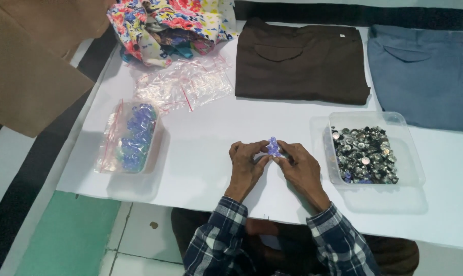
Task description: The person is sorting and inspecting small buttons by picking them from a container and placing them on a work surface.
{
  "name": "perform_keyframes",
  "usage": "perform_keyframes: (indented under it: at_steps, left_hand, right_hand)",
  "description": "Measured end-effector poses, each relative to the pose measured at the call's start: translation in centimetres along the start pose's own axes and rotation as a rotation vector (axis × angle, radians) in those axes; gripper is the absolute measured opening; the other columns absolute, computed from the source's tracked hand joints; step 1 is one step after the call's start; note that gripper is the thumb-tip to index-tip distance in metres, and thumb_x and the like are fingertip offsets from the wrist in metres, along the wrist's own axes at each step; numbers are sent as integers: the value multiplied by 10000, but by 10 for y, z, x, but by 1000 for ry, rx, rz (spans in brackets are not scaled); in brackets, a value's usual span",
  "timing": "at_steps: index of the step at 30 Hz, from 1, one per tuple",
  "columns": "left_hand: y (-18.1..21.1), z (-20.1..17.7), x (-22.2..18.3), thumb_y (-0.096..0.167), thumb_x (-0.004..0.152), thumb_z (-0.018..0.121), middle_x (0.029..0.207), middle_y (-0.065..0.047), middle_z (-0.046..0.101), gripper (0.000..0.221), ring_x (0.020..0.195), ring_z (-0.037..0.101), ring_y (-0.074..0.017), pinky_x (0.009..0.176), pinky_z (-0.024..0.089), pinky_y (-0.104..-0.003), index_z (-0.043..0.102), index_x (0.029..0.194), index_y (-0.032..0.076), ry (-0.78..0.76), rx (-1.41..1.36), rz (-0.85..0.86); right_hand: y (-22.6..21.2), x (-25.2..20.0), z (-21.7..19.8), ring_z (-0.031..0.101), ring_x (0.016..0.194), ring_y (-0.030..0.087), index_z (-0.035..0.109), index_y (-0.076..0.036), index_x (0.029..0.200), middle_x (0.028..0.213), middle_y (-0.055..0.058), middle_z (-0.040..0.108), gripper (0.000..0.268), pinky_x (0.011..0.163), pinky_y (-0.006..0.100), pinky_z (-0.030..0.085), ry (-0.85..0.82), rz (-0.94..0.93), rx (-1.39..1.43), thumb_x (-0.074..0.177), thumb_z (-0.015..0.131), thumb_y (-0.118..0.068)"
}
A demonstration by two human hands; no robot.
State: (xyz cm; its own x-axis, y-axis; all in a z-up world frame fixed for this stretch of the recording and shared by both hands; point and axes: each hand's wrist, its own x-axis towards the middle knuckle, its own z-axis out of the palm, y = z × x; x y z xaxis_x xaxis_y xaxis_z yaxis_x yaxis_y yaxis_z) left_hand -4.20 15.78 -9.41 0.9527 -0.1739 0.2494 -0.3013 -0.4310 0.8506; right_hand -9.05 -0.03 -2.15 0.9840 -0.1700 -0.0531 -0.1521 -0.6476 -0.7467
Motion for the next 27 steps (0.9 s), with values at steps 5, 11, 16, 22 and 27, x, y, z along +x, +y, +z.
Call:
perform_keyframes:
  at_steps: [5,11,16,22,27]
  left_hand:
    - [7,-3,-6,261,832,809,988,12,742,400,998,636,-130,1199,163,-417,684,1206,192,26,9,19]
    - [14,-24,-17,225,922,710,1068,-62,737,315,1075,663,-204,1213,224,-433,659,1216,122,18,9,10]
    - [6,-63,3,48,915,660,1031,-86,731,257,1062,691,-252,1114,425,-445,668,1170,79,71,93,65]
    - [-75,-77,77,-42,885,623,1227,-202,625,472,1224,576,-367,1108,378,-566,545,1344,34,319,382,286]
    - [-105,-84,108,25,835,649,1438,-203,465,729,1401,413,-353,1172,245,-608,339,1495,25,250,563,20]
  right_hand:
    - [2,-3,4,684,1003,263,652,-149,1355,1160,94,705,516,885,395,547,41,3,68,870,759,-287]
    - [12,-13,16,698,959,274,656,-100,1343,1121,146,692,460,814,373,579,176,-133,-18,936,722,-304]
    - [-22,-5,39,723,822,199,713,-168,1232,994,67,701,244,676,275,609,333,-425,-227,1005,644,-226]
    - [-85,74,94,667,1118,376,623,-37,1268,1193,198,613,305,938,410,579,124,-721,-231,974,543,-44]
    - [-95,177,156,649,1123,455,600,28,1300,1273,283,596,380,901,465,598,61,-721,-278,929,541,-28]
